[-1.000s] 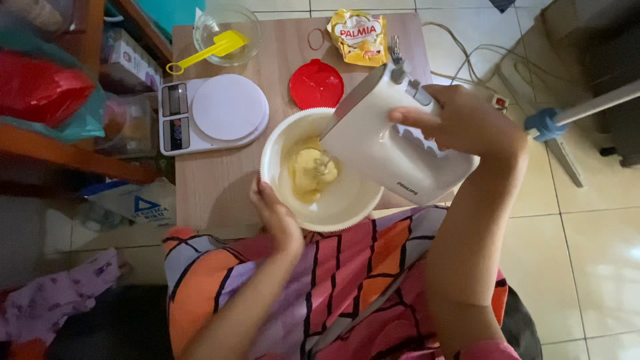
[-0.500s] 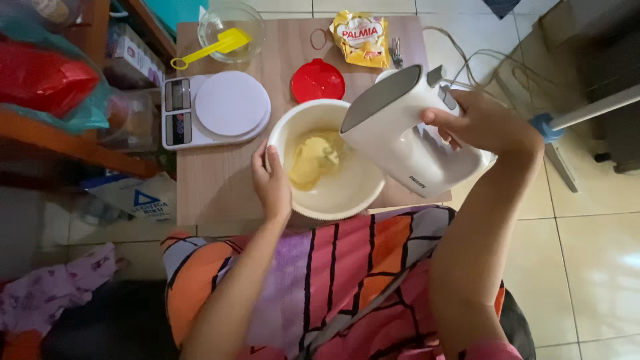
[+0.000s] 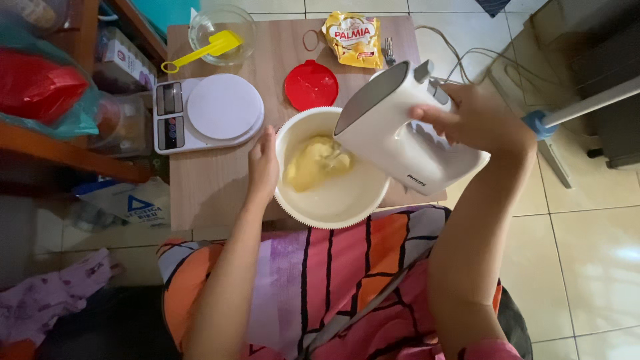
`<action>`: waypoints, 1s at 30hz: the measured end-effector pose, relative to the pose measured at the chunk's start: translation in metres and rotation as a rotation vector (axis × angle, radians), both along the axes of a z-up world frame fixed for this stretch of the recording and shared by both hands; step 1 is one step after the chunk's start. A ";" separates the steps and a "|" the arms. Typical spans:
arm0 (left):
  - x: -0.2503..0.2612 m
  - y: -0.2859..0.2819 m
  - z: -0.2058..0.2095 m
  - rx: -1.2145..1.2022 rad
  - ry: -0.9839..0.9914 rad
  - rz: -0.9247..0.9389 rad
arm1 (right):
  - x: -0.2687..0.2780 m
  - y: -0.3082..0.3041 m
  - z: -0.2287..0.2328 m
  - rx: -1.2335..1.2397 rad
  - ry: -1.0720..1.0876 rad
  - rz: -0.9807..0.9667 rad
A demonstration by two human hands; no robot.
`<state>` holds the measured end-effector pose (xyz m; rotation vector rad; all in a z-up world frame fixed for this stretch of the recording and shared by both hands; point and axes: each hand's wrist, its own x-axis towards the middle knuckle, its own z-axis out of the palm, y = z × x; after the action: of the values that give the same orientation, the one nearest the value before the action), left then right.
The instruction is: The person uses a hand mixer to blend a yellow batter in a white bowl. They hold the bowl steady with one hand while operating the mixer with the other, occasionally rotating the bowl to ensure even mixing.
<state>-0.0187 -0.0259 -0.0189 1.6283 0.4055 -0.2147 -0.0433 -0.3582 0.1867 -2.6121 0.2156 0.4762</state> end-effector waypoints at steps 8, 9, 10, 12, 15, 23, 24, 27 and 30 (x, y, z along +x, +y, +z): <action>-0.001 -0.003 0.009 -0.113 -0.089 -0.014 | 0.004 0.027 0.009 -0.052 0.052 -0.048; -0.005 -0.003 0.022 -0.105 -0.042 -0.010 | 0.003 0.032 0.012 -0.067 0.061 -0.063; -0.006 -0.002 0.017 -0.106 -0.042 -0.009 | 0.003 0.031 0.011 -0.068 0.061 -0.062; -0.008 0.000 0.008 -0.105 -0.183 -0.079 | 0.004 0.028 0.009 0.136 -0.054 -0.037; 0.000 0.004 -0.017 -0.131 -0.161 -0.052 | 0.004 0.032 0.003 0.177 -0.045 -0.063; -0.009 -0.002 0.010 -0.043 -0.166 -0.027 | -0.006 0.069 0.031 0.015 -0.051 -0.033; -0.010 -0.002 0.017 -0.041 -0.187 -0.031 | -0.009 0.078 0.038 -0.024 -0.039 -0.020; -0.003 0.001 -0.008 -0.073 -0.211 -0.043 | -0.017 0.106 0.063 0.024 -0.009 -0.018; 0.001 0.000 -0.012 -0.077 -0.255 -0.072 | -0.016 0.112 0.065 0.012 -0.003 0.019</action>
<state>-0.0180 -0.0255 -0.0313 1.5721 0.1427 -0.0741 -0.0597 -0.2458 0.2517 -2.6053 0.1869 0.4783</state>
